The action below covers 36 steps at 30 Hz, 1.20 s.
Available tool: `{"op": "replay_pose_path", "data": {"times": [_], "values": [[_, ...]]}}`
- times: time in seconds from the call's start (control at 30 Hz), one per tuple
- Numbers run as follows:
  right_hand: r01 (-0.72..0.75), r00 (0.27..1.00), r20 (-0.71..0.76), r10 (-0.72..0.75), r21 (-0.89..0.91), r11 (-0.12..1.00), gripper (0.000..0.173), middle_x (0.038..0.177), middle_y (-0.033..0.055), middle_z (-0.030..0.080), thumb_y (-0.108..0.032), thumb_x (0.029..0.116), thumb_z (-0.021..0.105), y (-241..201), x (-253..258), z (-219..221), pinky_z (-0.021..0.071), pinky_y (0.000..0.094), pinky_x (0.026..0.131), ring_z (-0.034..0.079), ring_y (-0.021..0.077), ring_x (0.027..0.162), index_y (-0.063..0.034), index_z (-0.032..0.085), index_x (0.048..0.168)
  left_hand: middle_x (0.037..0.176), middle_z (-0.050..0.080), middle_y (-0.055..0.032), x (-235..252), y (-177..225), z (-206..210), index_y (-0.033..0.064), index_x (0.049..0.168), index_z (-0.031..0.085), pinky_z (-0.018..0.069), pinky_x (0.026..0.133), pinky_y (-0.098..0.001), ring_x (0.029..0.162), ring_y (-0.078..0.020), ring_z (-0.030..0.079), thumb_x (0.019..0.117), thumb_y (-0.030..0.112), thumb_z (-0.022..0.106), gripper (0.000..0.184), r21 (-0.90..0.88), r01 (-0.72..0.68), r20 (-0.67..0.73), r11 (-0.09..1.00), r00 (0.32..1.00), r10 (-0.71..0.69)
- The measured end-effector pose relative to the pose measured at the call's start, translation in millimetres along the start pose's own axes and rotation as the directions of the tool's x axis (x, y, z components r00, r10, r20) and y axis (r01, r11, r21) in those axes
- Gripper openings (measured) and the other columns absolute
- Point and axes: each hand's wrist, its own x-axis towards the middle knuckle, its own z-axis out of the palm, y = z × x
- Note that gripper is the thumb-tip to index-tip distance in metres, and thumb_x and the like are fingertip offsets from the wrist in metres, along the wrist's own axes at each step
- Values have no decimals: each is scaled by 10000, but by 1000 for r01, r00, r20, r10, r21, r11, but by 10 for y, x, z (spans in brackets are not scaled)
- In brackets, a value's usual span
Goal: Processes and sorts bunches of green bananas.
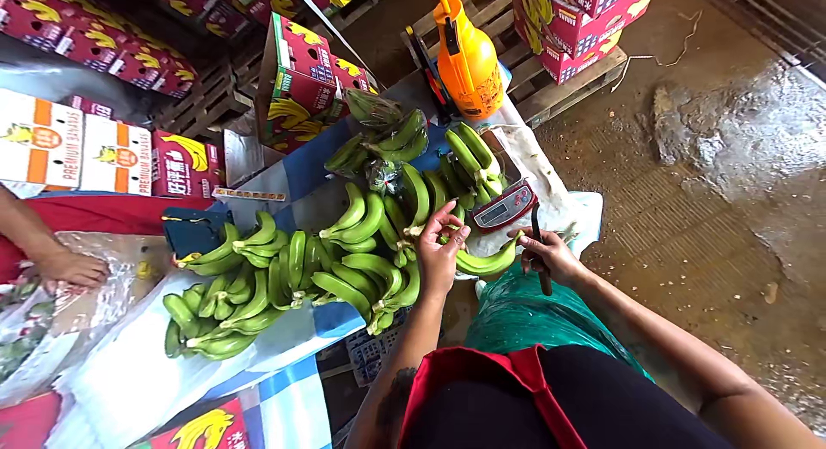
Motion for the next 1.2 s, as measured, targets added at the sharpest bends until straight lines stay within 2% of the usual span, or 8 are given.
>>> {"op": "replay_pose_path", "data": {"times": [0.1,0.2,0.33,0.43,0.6,0.8,0.93,1.2], "values": [[50,999,-24,-49,53,997,193,734,50,669,-185,1047,526,2,-33,-42,502,220,488,597,85,534,-43,641,1108,982,675,-65,-63,-118,81,-26,1328,601,581,644,-282,720,-129,642,929,22,671,408,-49,32,20,998,999,-31],[154,986,-68,-151,39,987,189,790,80,711,-153,1029,523,-20,-87,-177,477,204,469,577,69,517,-41,674,1049,1044,684,-90,-84,-202,131,-54,1330,581,599,767,-306,815,-140,674,1009,47,572,336,-53,-2,92,999,996,7],[303,943,-100,-317,-132,944,157,849,9,705,-115,1014,528,-320,-251,-373,461,185,462,544,23,528,-47,666,1046,1258,648,-183,42,-303,141,-55,1322,598,581,951,-357,1101,-203,674,1032,88,542,328,124,-102,44,987,994,97],[344,917,-120,-380,-241,907,155,875,-20,715,-121,1017,539,-512,-422,-520,468,170,462,558,3,540,-63,676,1061,1410,549,-258,249,-425,192,-66,1383,567,506,1069,-409,1297,-297,571,990,124,632,441,290,-187,27,939,982,187],[425,866,-147,-478,-288,858,165,894,-9,738,-169,1027,552,-668,-601,-611,462,149,469,566,-5,546,-84,693,1045,1641,284,-241,605,-679,418,-31,1572,314,292,1241,-462,1532,-317,289,897,324,788,898,368,-201,53,908,979,195],[417,811,-296,-505,-313,853,157,872,26,755,-138,986,590,-526,-748,-593,444,161,429,520,12,472,-90,732,1032,1614,352,-230,619,-802,445,-19,1584,297,335,1225,-436,1489,-302,380,951,316,728,836,415,-221,150,883,974,173],[368,796,-372,-477,-328,870,157,838,20,754,-111,973,574,-437,-790,-639,426,159,415,501,10,446,-97,726,1008,1489,521,-248,515,-835,302,-81,1439,518,386,1195,-419,1403,-308,509,1012,200,632,524,416,-257,187,872,963,195],[380,800,-353,-485,-327,865,155,837,7,745,-114,992,555,-615,-668,-532,432,157,422,507,3,462,-75,703,1018,1201,716,-153,619,-617,225,-55,1277,622,497,1074,-391,1172,-199,667,1088,119,444,313,224,-134,-173,965,969,174]]}}
